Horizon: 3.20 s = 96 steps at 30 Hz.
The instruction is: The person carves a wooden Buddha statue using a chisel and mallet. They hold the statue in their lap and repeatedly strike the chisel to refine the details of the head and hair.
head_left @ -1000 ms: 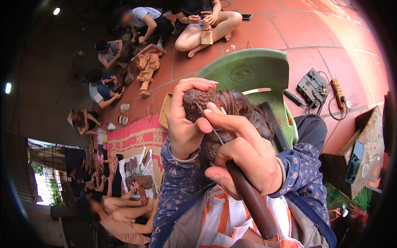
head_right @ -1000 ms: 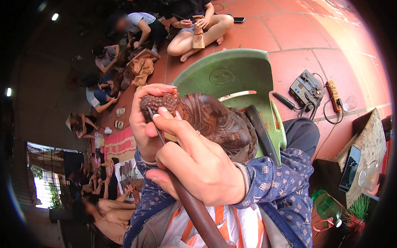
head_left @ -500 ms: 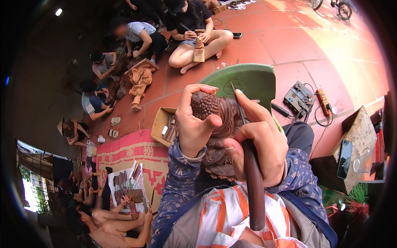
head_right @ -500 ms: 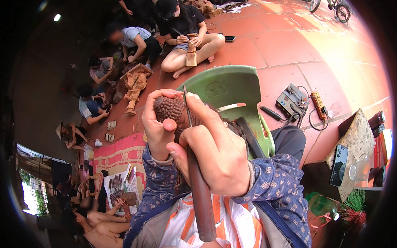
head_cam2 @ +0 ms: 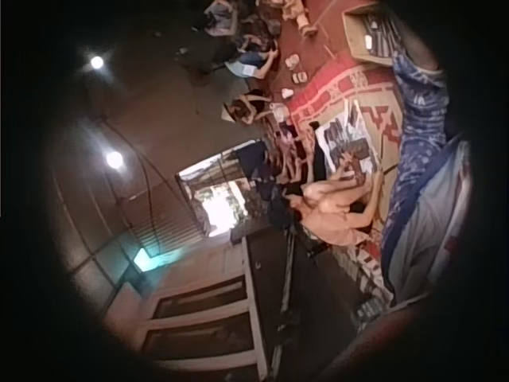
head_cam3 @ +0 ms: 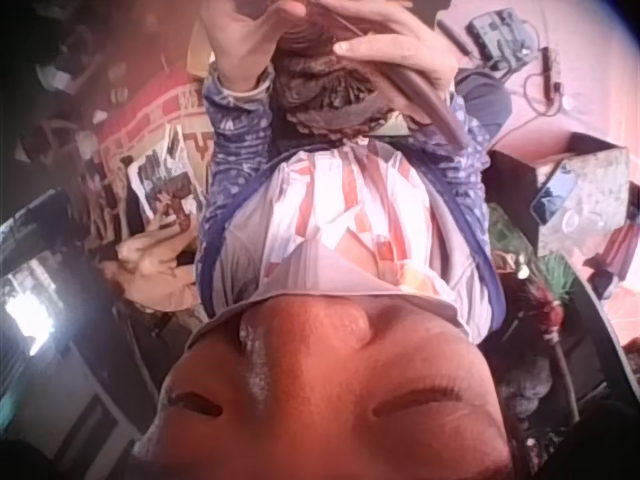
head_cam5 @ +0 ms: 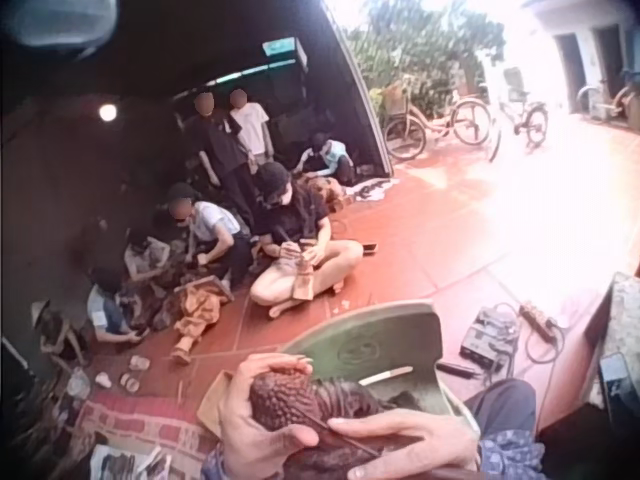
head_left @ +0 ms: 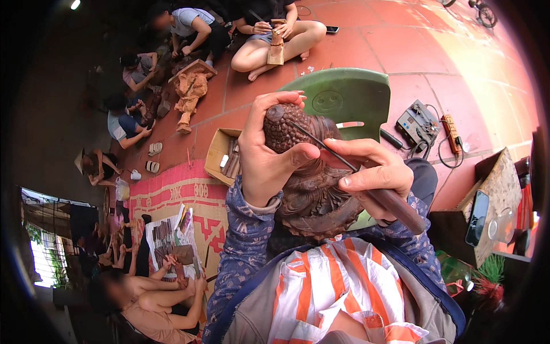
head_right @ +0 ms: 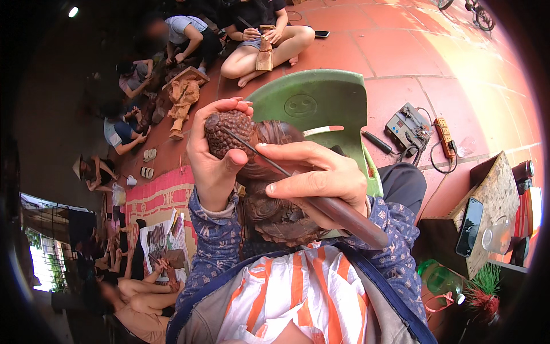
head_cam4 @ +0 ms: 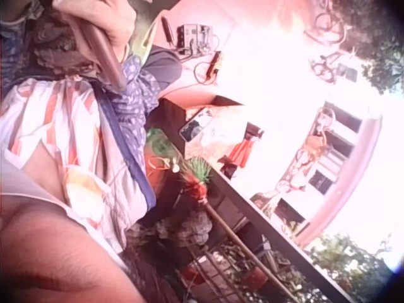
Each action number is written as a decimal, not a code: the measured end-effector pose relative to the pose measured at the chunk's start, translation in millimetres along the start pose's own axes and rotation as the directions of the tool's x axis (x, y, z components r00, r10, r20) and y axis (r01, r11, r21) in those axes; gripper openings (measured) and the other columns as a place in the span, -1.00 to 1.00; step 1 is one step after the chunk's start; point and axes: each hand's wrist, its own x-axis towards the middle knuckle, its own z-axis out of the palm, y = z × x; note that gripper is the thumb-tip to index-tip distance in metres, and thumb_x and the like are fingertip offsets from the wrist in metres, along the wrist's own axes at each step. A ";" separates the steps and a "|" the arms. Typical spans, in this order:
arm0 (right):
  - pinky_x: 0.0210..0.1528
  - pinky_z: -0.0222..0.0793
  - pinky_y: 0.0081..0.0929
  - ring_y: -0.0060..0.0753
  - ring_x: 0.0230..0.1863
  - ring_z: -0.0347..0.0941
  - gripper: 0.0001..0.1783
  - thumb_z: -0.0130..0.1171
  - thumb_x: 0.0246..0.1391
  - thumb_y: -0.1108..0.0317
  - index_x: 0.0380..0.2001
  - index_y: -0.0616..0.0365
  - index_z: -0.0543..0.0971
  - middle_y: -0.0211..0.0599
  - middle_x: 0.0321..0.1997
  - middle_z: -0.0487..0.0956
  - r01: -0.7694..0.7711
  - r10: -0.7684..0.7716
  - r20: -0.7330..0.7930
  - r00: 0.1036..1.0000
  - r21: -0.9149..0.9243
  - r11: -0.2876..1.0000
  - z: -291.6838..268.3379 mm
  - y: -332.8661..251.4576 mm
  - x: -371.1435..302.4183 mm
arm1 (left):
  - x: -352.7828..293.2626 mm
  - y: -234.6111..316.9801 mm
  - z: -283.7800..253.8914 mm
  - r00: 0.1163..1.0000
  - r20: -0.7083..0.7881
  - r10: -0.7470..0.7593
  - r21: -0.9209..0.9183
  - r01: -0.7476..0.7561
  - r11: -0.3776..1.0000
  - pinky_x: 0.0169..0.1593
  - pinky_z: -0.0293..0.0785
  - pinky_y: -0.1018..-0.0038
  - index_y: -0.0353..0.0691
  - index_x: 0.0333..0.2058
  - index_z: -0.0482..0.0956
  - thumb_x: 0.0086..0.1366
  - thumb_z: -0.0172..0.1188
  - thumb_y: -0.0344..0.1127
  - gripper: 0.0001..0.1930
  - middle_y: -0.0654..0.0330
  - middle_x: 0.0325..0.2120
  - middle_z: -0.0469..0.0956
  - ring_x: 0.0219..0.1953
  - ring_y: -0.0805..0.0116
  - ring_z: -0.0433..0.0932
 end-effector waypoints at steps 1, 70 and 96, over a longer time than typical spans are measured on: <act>0.14 0.37 -0.09 0.16 0.13 0.41 -0.79 0.30 -0.08 0.59 -0.32 0.11 0.61 0.31 0.05 0.45 0.017 -0.017 0.003 1.000 0.068 0.998 -1.1 4.1 0.9 | 0.5 1.5 1.3 1.000 -0.003 -0.004 0.010 0.004 1.000 0.08 0.35 0.48 -0.31 -0.04 0.41 -0.11 0.50 0.03 -0.25 0.15 -0.10 0.48 -0.03 0.40 0.46; 0.26 0.10 0.19 0.41 0.22 0.26 -0.65 0.18 0.16 0.16 -0.50 0.22 0.42 0.57 0.07 0.34 -0.047 -0.034 0.291 0.956 0.266 0.963 -32.4 17.7 42.8 | -2.0 -0.5 7.9 0.996 -0.080 0.042 0.079 -0.035 0.996 -0.01 0.44 0.50 -0.29 -0.07 0.41 -0.04 0.52 -0.23 -0.40 0.11 -0.15 0.51 -0.11 0.41 0.52; -0.07 0.42 -0.30 -0.02 -0.09 0.54 -0.64 0.23 0.12 0.16 -0.53 0.23 0.46 0.22 0.01 0.49 0.078 -0.098 0.369 0.924 0.069 0.995 -35.8 4.4 64.0 | -2.1 -2.1 8.1 0.992 -0.111 0.057 0.077 -0.049 0.996 -0.10 0.42 0.52 -0.28 -0.16 0.43 0.00 0.48 -0.08 -0.45 0.18 -0.24 0.48 -0.21 0.44 0.50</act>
